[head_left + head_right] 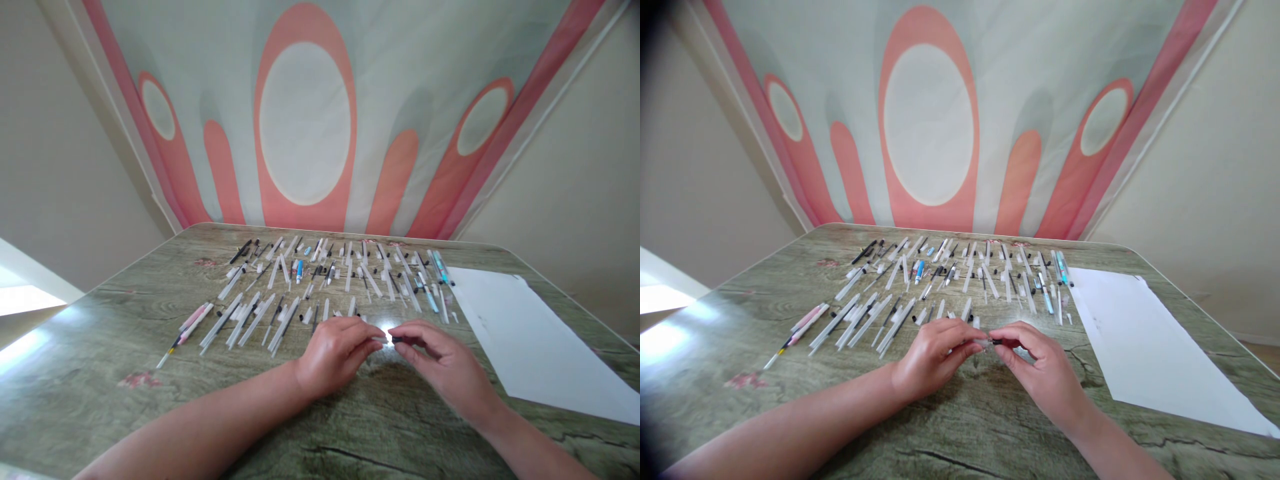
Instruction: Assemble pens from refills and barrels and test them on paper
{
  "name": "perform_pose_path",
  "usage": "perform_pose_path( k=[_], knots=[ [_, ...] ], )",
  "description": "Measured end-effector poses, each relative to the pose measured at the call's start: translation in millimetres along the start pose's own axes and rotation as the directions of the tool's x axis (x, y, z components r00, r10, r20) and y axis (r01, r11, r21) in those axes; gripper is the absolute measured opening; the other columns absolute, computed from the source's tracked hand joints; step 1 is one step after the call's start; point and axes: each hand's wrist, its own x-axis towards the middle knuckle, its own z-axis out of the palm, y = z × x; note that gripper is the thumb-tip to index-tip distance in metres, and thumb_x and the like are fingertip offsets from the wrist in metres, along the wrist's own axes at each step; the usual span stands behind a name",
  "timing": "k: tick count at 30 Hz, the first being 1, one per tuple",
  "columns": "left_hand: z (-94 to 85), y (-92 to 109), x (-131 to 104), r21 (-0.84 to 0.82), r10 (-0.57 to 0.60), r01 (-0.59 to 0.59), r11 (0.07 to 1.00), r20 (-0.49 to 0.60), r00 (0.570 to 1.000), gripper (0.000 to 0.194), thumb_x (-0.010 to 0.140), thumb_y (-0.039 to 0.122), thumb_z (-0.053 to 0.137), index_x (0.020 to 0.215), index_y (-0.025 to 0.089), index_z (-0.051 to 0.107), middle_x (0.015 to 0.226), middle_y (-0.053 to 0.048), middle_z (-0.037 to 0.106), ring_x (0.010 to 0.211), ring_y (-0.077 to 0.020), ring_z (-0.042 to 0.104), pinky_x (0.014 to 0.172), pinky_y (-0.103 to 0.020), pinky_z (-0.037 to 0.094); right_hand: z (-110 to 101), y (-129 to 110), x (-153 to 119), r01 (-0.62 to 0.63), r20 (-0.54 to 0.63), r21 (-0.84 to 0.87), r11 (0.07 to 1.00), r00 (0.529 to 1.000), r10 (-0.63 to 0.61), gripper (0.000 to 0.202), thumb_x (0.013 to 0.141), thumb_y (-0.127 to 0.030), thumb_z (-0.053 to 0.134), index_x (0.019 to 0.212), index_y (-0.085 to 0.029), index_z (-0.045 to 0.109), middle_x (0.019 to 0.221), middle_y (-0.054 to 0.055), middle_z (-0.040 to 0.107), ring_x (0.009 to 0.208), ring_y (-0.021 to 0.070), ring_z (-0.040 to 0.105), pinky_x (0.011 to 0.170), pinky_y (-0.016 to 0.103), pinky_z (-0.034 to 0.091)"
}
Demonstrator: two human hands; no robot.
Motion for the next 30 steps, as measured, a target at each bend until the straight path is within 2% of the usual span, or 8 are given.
perform_pose_path(
  k=[8, 20, 30],
  knots=[
    [0.9, -1.0, -0.6, 0.009, -0.01, 0.01, 1.0, -0.001, 1.0, 0.022, 0.089, 0.026, 0.049, 0.104, 0.018, 0.062, 0.089, -0.005, 0.066, 0.083, -0.0143, 0.061, 0.076, -0.026, 0.045, 3.2, 2.4, -3.1, -0.076, -0.001, -0.002, 0.997, 0.997, 0.076, 0.013, 0.083, -0.033, 0.059, 0.091, -0.023, 0.061, 0.084, 0.001, 0.066, 0.08, 0.0168, 0.062, 0.074, 0.028, 0.047],
    [4.2, -1.2, -1.1, 0.035, -0.002, 0.001, 0.999, 0.025, 1.0, 0.024, 0.09, 0.028, 0.047, 0.105, 0.018, 0.063, 0.087, -0.006, 0.067, 0.079, -0.0157, 0.061, 0.072, -0.027, 0.045, 3.2, -0.1, -2.7, -0.016, 0.004, -0.062, 0.998, 1.0, 0.016, 0.013, 0.083, -0.034, 0.058, 0.088, -0.024, 0.063, 0.083, 0.002, 0.068, 0.078, 0.0184, 0.063, 0.072, 0.029, 0.048],
    [5.4, -1.3, -0.7, -0.048, -0.076, 0.079, 0.996, 0.048, 0.996, 0.024, 0.09, 0.03, 0.046, 0.102, 0.019, 0.065, 0.088, -0.005, 0.068, 0.081, -0.0143, 0.062, 0.073, -0.025, 0.046, 3.8, 3.7, -3.0, -0.004, 0.002, -0.102, 0.995, 1.0, 0.004, 0.015, 0.084, -0.035, 0.057, 0.092, -0.025, 0.065, 0.087, 0.002, 0.07, 0.08, 0.02, 0.065, 0.073, 0.031, 0.05]
  ],
)
